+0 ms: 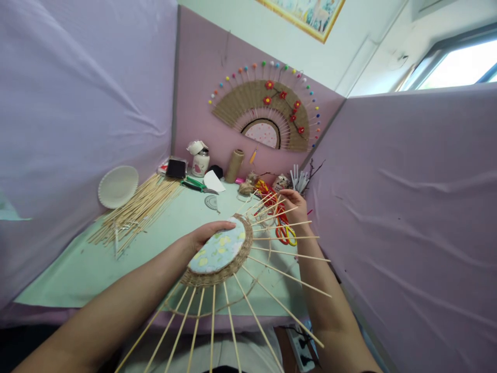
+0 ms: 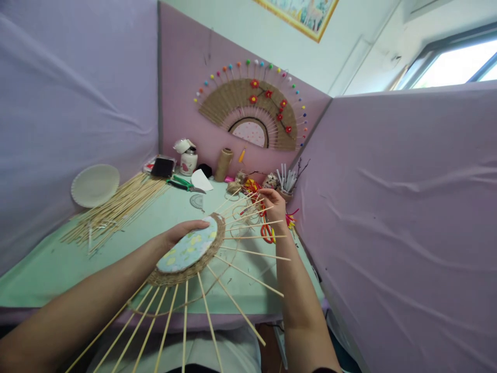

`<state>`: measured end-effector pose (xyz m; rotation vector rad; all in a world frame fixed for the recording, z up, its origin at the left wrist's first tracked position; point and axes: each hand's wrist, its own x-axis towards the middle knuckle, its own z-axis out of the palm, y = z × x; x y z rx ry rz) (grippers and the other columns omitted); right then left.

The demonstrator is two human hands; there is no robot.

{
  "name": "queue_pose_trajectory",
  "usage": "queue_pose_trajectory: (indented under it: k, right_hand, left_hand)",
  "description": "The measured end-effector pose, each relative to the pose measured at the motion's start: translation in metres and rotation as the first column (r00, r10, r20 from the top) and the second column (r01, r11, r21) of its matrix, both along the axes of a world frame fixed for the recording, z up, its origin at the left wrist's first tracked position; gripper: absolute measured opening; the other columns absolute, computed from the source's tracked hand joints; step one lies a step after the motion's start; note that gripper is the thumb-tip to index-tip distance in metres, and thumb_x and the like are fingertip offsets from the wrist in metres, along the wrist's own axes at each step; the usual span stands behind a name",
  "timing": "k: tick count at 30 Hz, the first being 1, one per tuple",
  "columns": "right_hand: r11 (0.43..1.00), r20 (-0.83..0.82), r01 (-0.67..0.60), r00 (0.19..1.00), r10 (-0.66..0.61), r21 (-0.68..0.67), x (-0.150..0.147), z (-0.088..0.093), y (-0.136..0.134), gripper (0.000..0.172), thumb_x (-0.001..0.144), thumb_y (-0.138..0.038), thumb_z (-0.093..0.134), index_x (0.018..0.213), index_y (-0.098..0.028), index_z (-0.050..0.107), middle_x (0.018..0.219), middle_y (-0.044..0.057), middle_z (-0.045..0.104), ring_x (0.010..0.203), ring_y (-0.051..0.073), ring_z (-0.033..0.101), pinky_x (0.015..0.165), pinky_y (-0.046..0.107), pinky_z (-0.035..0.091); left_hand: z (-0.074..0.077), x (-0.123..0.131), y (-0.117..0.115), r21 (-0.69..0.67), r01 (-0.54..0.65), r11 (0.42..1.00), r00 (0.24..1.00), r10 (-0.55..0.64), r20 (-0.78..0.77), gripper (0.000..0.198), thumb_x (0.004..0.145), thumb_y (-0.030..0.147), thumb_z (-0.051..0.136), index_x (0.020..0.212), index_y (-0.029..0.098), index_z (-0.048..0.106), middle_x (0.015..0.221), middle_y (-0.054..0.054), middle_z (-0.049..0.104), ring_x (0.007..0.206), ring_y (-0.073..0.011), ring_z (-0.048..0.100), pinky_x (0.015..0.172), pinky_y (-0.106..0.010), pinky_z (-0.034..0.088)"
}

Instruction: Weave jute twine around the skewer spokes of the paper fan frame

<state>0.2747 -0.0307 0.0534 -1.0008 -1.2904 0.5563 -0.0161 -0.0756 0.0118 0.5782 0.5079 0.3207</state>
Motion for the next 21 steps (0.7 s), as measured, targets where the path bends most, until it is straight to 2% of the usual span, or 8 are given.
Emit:
queue_pose_trajectory:
  k: [6,11,16,21]
  right_hand:
    - [1.0,-0.023,0.01,1.0,-0.01,0.018,-0.002,0.001,-0.001,0.023,0.066,-0.036,0.075,0.082,-0.022,0.068,0.082,0.003,0.072,0.072,0.018,0.064,0.07,0.033,0.052]
    - [1.0,-0.048,0.014,0.999,-0.013,0.018,0.0,-0.004,-0.001,0.025,0.065,-0.037,0.076,0.082,-0.021,0.068,0.077,0.001,0.069,0.067,0.016,0.062,0.066,0.031,0.051]
    - [0.999,-0.051,0.026,0.998,-0.024,0.026,0.003,-0.008,-0.001,0.025,0.066,-0.038,0.076,0.083,-0.021,0.068,0.078,0.001,0.069,0.07,0.016,0.063,0.07,0.032,0.051]
    - [0.998,-0.035,0.042,0.999,-0.041,0.036,0.008,-0.011,-0.004,0.025,0.067,-0.038,0.075,0.084,-0.021,0.068,0.081,0.001,0.07,0.074,0.017,0.064,0.073,0.032,0.051]
  left_hand:
    - [-0.004,0.0,-0.001,0.012,0.03,0.999,0.999,-0.031,0.033,0.016,0.081,0.025,0.065,0.084,0.011,0.069,0.069,-0.01,0.075,0.057,-0.0205,0.071,0.054,-0.025,0.056]
    - [-0.001,0.001,-0.003,0.024,0.018,1.0,0.999,-0.019,0.034,0.016,0.078,0.025,0.067,0.084,0.011,0.069,0.069,-0.01,0.075,0.059,-0.0205,0.072,0.056,-0.025,0.057]
    - [0.001,0.002,-0.004,0.048,-0.013,0.999,1.0,0.013,0.004,0.016,0.077,0.025,0.069,0.083,0.011,0.068,0.068,-0.009,0.075,0.057,-0.0199,0.072,0.054,-0.025,0.057]
    - [0.0,0.001,-0.003,0.061,-0.012,0.998,0.999,0.009,0.046,0.02,0.073,0.024,0.074,0.085,0.008,0.069,0.07,-0.012,0.075,0.06,-0.0221,0.073,0.055,-0.026,0.058]
